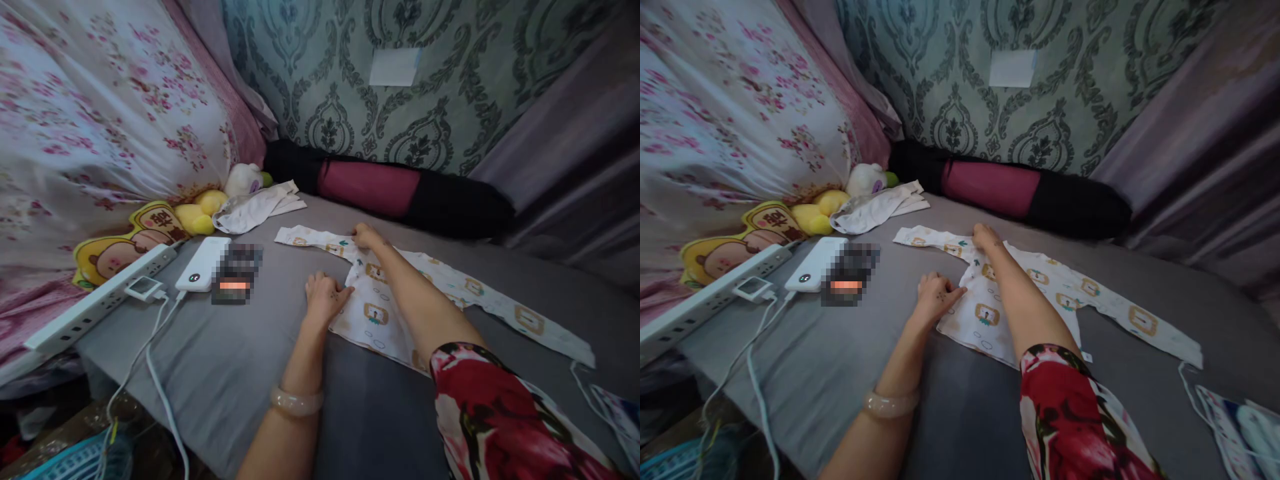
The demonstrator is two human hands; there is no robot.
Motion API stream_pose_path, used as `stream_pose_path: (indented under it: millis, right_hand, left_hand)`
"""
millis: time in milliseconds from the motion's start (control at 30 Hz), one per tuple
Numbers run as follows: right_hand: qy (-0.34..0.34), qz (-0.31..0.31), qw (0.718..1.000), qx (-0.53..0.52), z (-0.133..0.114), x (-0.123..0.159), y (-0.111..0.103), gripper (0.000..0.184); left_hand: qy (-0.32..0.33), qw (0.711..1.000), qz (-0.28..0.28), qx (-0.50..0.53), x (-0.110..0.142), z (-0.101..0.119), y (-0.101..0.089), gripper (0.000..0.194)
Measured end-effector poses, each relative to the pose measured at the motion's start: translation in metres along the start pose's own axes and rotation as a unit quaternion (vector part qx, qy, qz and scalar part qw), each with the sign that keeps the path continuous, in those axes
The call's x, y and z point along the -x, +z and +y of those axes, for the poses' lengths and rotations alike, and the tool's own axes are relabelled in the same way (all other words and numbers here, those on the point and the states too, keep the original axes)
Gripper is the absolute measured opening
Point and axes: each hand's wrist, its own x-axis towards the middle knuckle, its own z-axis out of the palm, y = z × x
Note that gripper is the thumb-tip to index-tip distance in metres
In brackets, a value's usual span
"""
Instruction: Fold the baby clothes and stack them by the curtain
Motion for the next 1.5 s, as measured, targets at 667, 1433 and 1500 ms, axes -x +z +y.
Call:
stream_pose_path:
  millis: [667,1433,1500]
  right_hand:
    - [-0.109,0.19,0.976,0.012,-0.025,0.055,0.025,0.027]
    - [-0.181,0.037,0.969,-0.166,-0.012,0.034,0.028,0.035]
    - [-0.174,0.103,0.973,-0.114,-0.003,0.036,0.031,0.037]
  left_hand:
    - [0.006,1.0,-0.006,-0.012,-0.003,-0.002,0.0,0.019]
    - [0.007,1.0,-0.013,0.009,-0.003,-0.003,-0.002,0.018]
    - [0.009,1.0,-0.012,0.006,-0.002,-0.003,-0.002,0.019]
